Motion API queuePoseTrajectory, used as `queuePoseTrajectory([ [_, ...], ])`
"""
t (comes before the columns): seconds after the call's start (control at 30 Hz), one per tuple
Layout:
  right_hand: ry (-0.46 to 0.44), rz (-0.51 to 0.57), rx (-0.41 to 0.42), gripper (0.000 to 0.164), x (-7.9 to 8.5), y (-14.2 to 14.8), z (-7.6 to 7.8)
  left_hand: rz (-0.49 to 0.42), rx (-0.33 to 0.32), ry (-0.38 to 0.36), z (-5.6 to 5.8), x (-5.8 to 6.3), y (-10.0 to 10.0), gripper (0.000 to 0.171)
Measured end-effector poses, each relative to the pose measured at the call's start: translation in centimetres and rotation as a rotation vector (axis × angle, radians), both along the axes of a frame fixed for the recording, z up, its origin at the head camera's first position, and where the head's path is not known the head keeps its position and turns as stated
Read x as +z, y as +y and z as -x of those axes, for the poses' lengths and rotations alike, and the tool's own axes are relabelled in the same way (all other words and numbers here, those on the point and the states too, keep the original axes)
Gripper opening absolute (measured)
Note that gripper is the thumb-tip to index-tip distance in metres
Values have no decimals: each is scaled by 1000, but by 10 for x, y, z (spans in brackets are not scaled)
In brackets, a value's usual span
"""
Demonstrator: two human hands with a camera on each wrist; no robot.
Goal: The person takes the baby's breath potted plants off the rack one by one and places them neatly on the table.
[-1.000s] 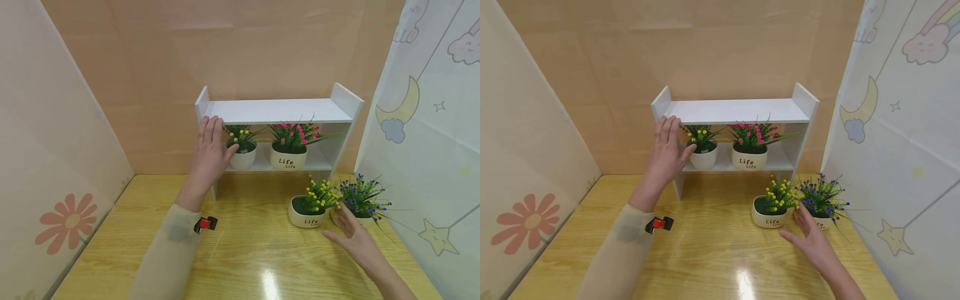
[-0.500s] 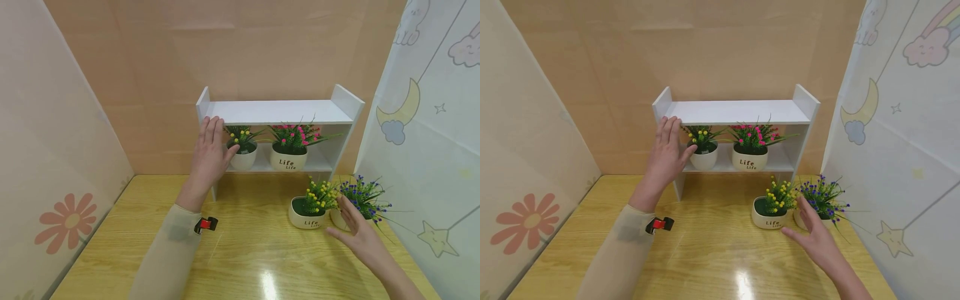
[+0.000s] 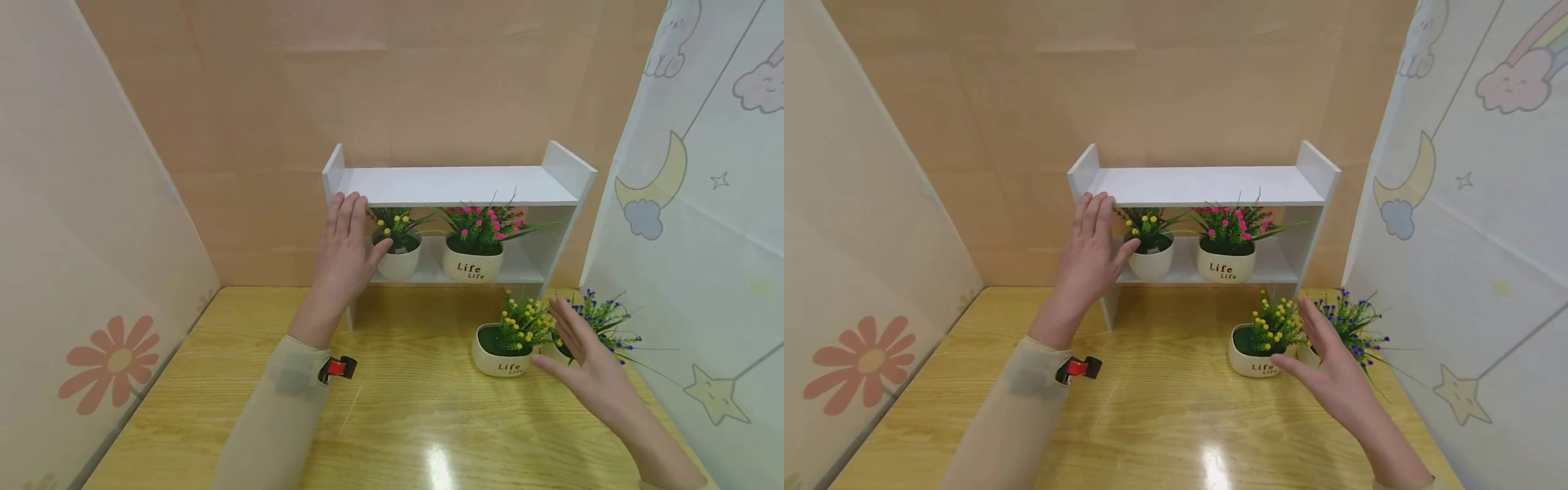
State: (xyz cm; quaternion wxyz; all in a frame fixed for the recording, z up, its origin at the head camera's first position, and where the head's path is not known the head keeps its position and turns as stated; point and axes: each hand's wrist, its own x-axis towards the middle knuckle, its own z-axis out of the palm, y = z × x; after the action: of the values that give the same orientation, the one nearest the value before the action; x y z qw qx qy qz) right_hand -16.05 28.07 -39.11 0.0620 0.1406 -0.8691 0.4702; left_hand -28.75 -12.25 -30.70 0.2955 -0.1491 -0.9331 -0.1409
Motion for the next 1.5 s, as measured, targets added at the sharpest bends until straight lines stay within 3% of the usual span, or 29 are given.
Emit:
queuePoseTrajectory([
  [0.5, 243, -130, -44, 115, 41, -23, 11, -6, -3, 3, 1, -2, -1, 91],
  [0.83, 562, -319, -65, 119, 62, -25, 35, -5, -4, 14, 1, -1, -1, 91],
  [1.0, 661, -376, -82, 101, 71, -23, 47, -1, -4, 14, 1, -1, -1, 90],
  [1.2, 787, -438, -102, 107, 79, -22, 58, 0, -1, 16, 1, -1, -1, 91],
  [1.37, 816, -471, -110, 107, 85, -20, 68, 10, 3, 13, 1, 0, -1, 91],
  [1.5, 786, -485, -112, 100, 93, -17, 77, 9, 1, 8, 0, 0, -1, 90],
])
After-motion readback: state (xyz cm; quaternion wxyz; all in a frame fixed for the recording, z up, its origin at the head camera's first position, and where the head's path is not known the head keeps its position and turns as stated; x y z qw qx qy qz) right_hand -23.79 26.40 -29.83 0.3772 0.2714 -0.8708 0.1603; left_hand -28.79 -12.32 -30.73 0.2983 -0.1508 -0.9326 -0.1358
